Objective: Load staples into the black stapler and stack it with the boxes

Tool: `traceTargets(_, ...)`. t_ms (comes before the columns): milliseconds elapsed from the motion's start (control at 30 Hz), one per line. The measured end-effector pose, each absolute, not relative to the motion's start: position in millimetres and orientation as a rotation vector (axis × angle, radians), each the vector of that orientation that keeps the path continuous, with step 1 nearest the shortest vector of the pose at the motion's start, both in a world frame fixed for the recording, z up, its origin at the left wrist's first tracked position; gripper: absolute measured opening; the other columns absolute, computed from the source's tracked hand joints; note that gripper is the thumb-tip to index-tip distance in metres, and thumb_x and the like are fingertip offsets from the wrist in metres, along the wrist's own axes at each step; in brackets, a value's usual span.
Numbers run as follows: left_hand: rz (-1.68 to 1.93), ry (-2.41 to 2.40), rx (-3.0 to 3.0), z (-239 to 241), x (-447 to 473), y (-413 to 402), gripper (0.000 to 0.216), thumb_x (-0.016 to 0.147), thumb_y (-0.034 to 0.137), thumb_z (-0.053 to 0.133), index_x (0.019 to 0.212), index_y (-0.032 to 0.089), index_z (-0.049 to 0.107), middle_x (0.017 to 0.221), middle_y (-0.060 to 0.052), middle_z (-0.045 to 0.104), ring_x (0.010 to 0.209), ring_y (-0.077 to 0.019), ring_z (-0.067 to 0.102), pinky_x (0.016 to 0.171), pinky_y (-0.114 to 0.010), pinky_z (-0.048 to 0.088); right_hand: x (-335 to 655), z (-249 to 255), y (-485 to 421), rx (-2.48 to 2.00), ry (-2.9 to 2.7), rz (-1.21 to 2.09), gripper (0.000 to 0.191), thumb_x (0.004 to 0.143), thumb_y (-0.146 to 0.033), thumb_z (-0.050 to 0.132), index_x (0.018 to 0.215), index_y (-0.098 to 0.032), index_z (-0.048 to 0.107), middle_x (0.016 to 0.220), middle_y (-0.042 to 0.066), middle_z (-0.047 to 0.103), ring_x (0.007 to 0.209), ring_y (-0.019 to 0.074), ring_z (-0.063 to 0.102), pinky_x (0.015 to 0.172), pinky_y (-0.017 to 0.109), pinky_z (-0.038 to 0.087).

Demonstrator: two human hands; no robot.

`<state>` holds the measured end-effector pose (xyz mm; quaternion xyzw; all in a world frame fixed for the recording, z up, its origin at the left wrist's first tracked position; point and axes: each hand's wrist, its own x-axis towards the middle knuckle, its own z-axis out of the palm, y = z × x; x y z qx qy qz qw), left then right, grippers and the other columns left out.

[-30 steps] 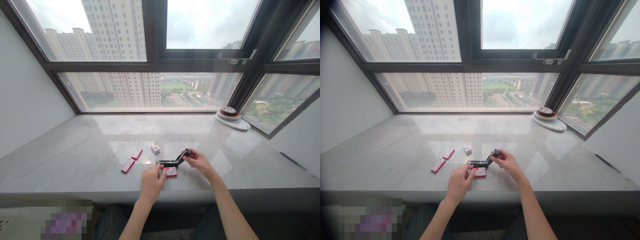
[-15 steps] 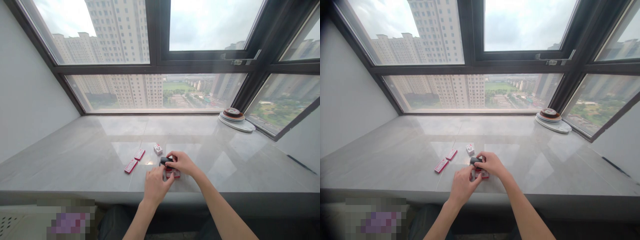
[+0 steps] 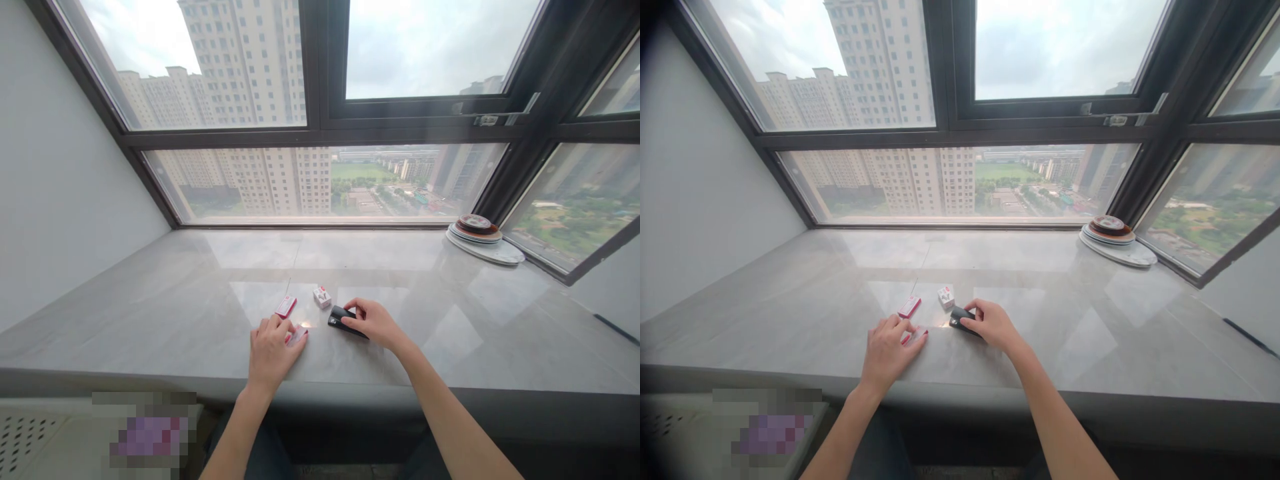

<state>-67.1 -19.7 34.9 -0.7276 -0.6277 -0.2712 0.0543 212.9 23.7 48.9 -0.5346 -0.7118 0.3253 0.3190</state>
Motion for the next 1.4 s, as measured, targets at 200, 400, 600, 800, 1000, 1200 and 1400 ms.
traceTargets(200, -1.034, -1.816, -2.438, 23.5, -118.2, 10.7, 0.02, 0.082, 0.04, 0.069, 0.086, 0.023, 0.059, 0.139, -0.007, 0.056, 0.13, -0.0296, 0.049, 0.108, -0.046, 0.041, 212.2, 48.1, 23.9, -1.425, -1.855, 0.868, 0.032, 0.083, -0.047, 0.069, 0.104, -0.022, 0.071, 0.061, -0.006, 0.049, 0.058, 0.0131, 0.049, 0.057, 0.025, 0.032)
traceTargets(400, -1.104, -1.86, -2.575, 6.8, -106.2, 14.7, 0.051, 0.091, 0.038, 0.061, 0.14, 0.029, 0.047, 0.153, -0.005, 0.049, 0.149, -0.0248, 0.035, 0.124, -0.05, 0.024, 208.9, 51.1, 22.7, -1.491, -1.884, 0.806, 0.03, 0.084, -0.045, 0.067, 0.105, -0.023, 0.071, 0.062, -0.006, 0.051, 0.06, 0.0138, 0.053, 0.056, 0.026, 0.032)
traceTargets(600, -1.225, -1.879, -2.397, 2.5, -50.5, 13.5, 0.063, 0.099, 0.041, 0.052, 0.156, 0.025, 0.03, 0.159, -0.012, 0.038, 0.15, -0.0268, 0.032, 0.122, -0.049, 0.029, 201.7, 47.4, 17.6, -1.621, -1.821, 0.69, 0.035, 0.087, -0.052, 0.064, 0.104, -0.023, 0.074, 0.064, -0.002, 0.058, 0.062, 0.0158, 0.055, 0.056, 0.027, 0.03)
traceTargets(800, -1.252, -1.921, -2.265, 4.5, 10.5, 19.4, 0.065, 0.1, 0.041, 0.05, 0.158, 0.021, 0.028, 0.155, -0.017, 0.041, 0.145, -0.0332, 0.035, 0.116, -0.054, 0.035, 201.2, 34.9, 9.2, -1.769, -1.617, 0.653, 0.054, 0.088, -0.069, 0.055, 0.104, -0.022, 0.075, 0.063, 0.003, 0.062, 0.061, 0.0192, 0.057, 0.055, 0.028, 0.03)
traceTargets(1000, -1.18, -1.916, -2.271, 12.4, 23.3, 23.2, 0.048, 0.101, 0.036, 0.048, 0.149, 0.028, 0.046, 0.147, -0.015, 0.048, 0.136, -0.0335, 0.044, 0.109, -0.053, 0.041, 206.1, 25.8, -2.0, -1.695, -1.545, 0.733, 0.059, 0.091, -0.069, 0.051, 0.112, -0.019, 0.074, 0.058, -0.001, 0.053, 0.059, 0.018, 0.054, 0.055, 0.027, 0.033)
traceTargets(1200, -1.097, -1.869, -2.328, 15.1, 3.1, 5.6, 0.038, 0.103, 0.037, 0.045, 0.14, 0.03, 0.053, 0.146, -0.01, 0.051, 0.138, -0.0292, 0.044, 0.112, -0.05, 0.04, 197.5, 17.2, -13.9, -1.497, -1.573, 0.92, 0.052, 0.095, -0.058, 0.05, 0.12, -0.017, 0.07, 0.06, -0.003, 0.048, 0.061, 0.0164, 0.05, 0.058, 0.026, 0.037)
traceTargets(1400, -1.089, -1.858, -2.35, 15.5, -25.5, -11.1, 0.038, 0.104, 0.034, 0.044, 0.141, 0.032, 0.051, 0.145, -0.009, 0.051, 0.14, -0.0274, 0.043, 0.113, -0.049, 0.04, 135.8, 14.5, -7.0, -1.3, -1.525, 1.201, 0.052, 0.098, -0.059, 0.047, 0.131, -0.02, 0.059, 0.058, -0.004, 0.052, 0.046, 0.0137, 0.049, 0.047, 0.025, 0.038)
